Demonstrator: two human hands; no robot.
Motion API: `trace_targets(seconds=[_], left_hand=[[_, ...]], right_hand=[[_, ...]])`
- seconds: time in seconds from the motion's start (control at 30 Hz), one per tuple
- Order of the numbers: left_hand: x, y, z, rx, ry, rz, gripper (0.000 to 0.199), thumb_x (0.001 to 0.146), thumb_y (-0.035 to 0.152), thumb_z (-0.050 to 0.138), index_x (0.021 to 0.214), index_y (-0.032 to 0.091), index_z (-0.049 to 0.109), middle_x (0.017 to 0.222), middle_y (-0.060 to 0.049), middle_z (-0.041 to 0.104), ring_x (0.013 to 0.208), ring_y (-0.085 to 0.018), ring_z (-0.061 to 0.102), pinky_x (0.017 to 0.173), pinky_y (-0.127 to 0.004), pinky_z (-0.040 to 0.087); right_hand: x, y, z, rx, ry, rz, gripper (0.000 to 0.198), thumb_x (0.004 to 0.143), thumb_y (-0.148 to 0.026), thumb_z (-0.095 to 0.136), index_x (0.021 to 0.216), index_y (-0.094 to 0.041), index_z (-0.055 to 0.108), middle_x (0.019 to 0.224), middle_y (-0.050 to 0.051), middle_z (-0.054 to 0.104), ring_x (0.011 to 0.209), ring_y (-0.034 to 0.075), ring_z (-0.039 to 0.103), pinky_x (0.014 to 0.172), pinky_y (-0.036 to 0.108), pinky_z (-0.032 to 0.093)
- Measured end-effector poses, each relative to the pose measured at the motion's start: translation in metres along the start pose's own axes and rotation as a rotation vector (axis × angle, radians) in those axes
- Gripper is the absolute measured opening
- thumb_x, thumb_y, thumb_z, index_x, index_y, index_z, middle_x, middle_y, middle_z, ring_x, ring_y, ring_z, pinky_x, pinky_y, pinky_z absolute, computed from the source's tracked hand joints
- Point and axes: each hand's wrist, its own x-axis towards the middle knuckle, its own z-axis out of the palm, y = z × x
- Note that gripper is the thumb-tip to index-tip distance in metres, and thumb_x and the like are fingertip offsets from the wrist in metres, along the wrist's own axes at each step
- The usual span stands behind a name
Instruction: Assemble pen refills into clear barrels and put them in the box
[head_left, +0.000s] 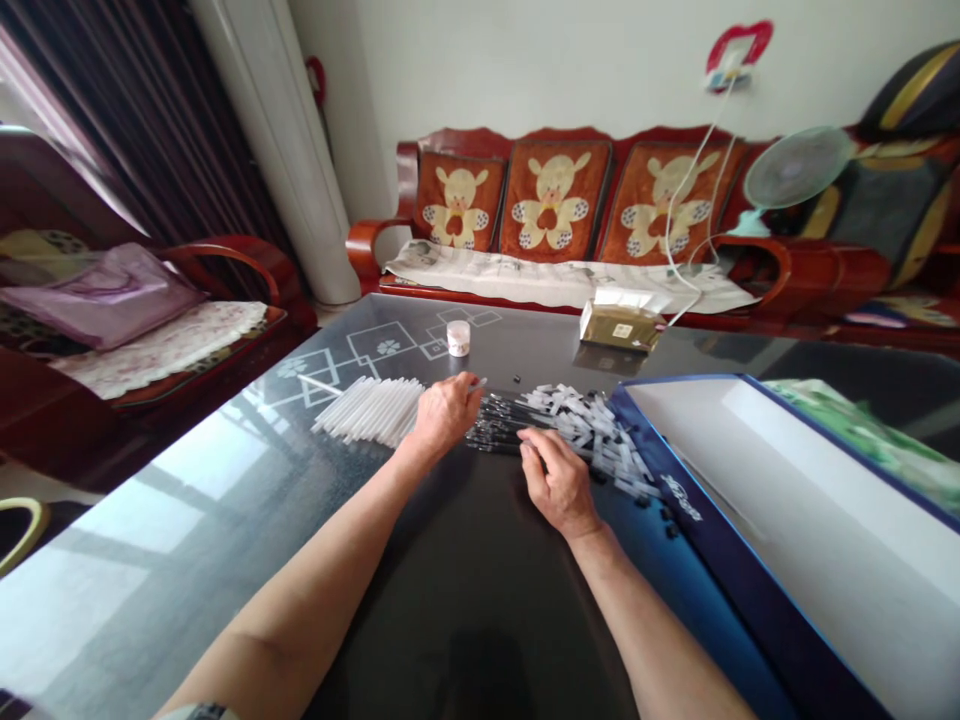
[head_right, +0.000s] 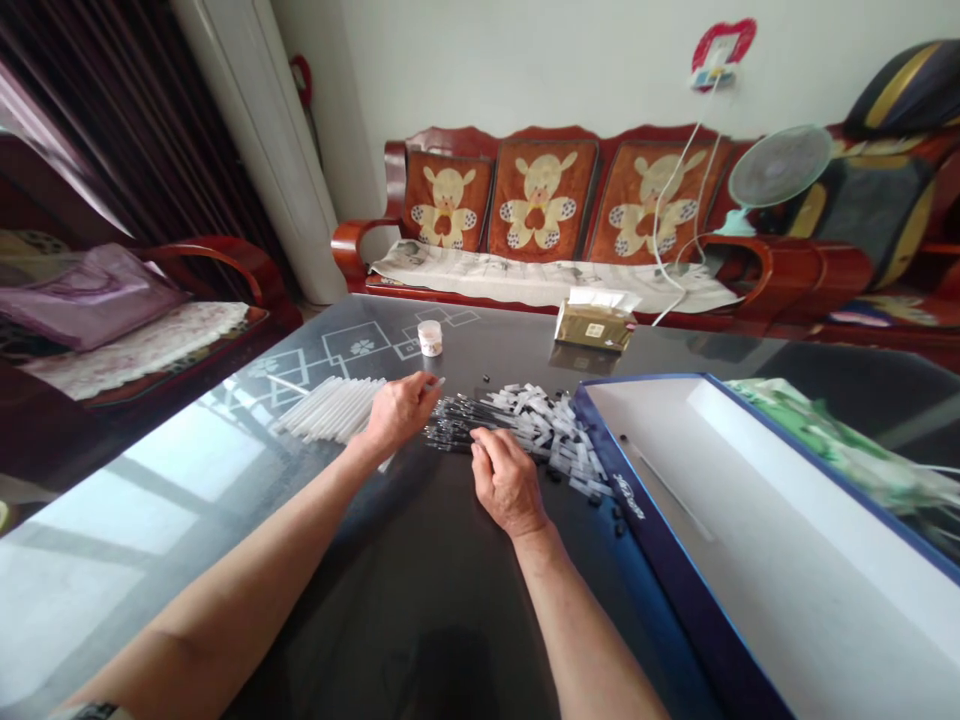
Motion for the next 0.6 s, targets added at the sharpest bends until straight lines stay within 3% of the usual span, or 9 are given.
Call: trace_targets(seconds=[0.17,0.33,0.6], left_hand=[[0.024,-0.061,-0.038,0.235,0.015,-0.206,0.027,0.09,0.034,0.048,0.098,0.021,0.071,0.097,-0.009,0.07,0.088,-0.021,0.065,0.075,-0.028,0.047],[0.033,-0.115,-0.063,0.278,-0.121,-0.463,0.027,0.085,0.031,0.05,0.094,0.022,0.074,0.097,-0.01,0.072,0.096,-0.026,0.064,0.078,-0.033,0.047],[0.029,-0.13,-0.058,0.271,-0.175,-0.549,0.023,0.08,0.025,0.052,0.083,0.019,0.074,0.091,-0.011,0.072,0.093,-0.027,0.065,0.076,-0.033,0.047]], right_hand=[[0.001,0.005,0.0,-0.005,0.017,-0.003,0.02,0.091,-0.016,0.049,0.105,-0.017,0.062,0.093,0.008,0.065,0.089,0.018,0.064,0.083,0.031,0.051],[0.0,0.004,0.003,-0.014,0.017,0.006,0.019,0.091,-0.017,0.048,0.104,-0.018,0.062,0.091,0.007,0.066,0.086,0.018,0.065,0.081,0.031,0.052],[0.0,0.005,0.002,-0.013,0.016,0.006,0.019,0.09,-0.016,0.049,0.104,-0.018,0.062,0.091,0.007,0.066,0.085,0.018,0.065,0.079,0.031,0.052]])
